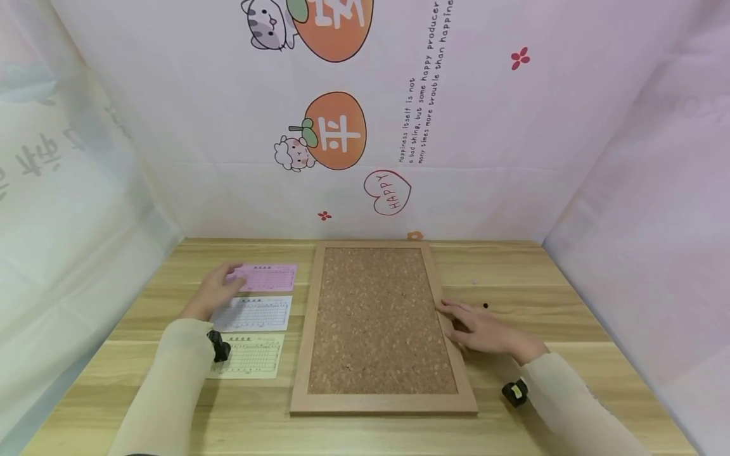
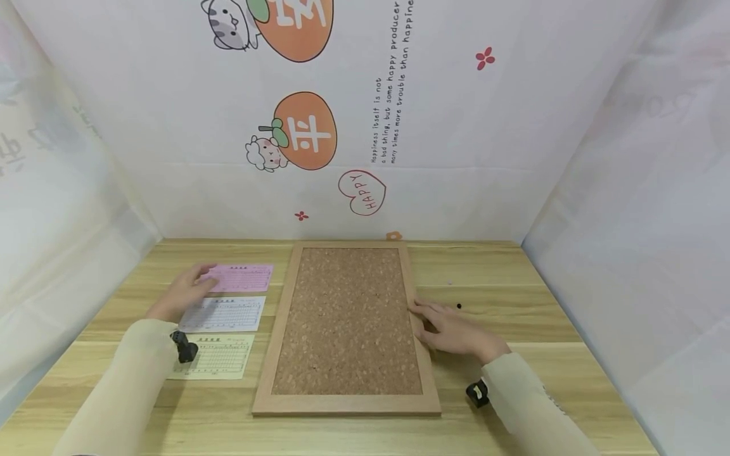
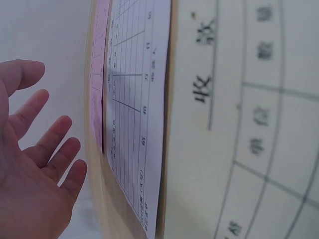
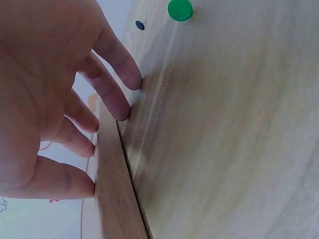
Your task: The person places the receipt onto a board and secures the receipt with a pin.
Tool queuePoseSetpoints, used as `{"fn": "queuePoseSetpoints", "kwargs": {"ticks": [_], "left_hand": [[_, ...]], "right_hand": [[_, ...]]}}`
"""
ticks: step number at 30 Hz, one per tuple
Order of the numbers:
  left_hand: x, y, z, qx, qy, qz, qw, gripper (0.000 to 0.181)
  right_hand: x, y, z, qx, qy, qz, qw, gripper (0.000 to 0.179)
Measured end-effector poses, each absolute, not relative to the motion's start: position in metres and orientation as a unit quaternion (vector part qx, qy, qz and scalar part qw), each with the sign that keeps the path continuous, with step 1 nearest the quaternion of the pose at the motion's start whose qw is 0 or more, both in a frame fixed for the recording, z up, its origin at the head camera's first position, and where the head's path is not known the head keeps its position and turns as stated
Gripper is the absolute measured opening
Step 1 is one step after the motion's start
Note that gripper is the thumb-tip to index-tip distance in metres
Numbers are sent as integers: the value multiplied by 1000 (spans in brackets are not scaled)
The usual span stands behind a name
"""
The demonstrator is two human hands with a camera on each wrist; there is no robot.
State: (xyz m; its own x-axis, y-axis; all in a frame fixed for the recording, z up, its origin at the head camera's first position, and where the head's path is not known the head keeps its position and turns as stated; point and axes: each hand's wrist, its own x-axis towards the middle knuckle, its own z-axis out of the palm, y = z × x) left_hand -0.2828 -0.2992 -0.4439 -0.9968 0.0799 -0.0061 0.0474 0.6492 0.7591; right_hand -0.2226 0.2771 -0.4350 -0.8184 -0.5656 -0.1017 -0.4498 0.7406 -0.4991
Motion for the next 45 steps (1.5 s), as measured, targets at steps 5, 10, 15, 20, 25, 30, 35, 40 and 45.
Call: {"fn": "queuePoseSetpoints", "kwargs": {"ticks": [5, 10, 15, 20, 25, 30, 35, 40, 45], "left_hand": [[-283, -299, -440, 24, 906, 423, 25, 61], [-286, -304, -439, 9, 903, 429, 32, 62], [-291, -310, -437, 8, 901, 432, 34, 65], [-294, -314, -437, 5, 907, 420, 29, 66], [-298, -316, -441, -15, 906, 420, 47, 73], [-301, -316, -445, -43, 913, 402, 50, 80], [-300, -313, -444, -55, 908, 410, 66, 86], [-298, -307, -440, -69, 915, 391, 74, 87], [-295, -300, -435, -89, 925, 361, 76, 86]], "right_hand": [[-223, 275, -434, -274, 923, -238, 127, 60], [-222, 271, -430, -275, 918, -250, 136, 61], [-224, 271, -431, -276, 918, -253, 133, 61], [-227, 271, -431, -278, 917, -254, 132, 61], [-227, 273, -432, -292, 917, -244, 123, 61], [-227, 273, -433, -282, 916, -252, 134, 61], [-227, 273, -433, -276, 916, -257, 140, 61], [-226, 274, -434, -281, 916, -256, 131, 61], [-225, 275, -434, -274, 916, -260, 135, 61]]}}
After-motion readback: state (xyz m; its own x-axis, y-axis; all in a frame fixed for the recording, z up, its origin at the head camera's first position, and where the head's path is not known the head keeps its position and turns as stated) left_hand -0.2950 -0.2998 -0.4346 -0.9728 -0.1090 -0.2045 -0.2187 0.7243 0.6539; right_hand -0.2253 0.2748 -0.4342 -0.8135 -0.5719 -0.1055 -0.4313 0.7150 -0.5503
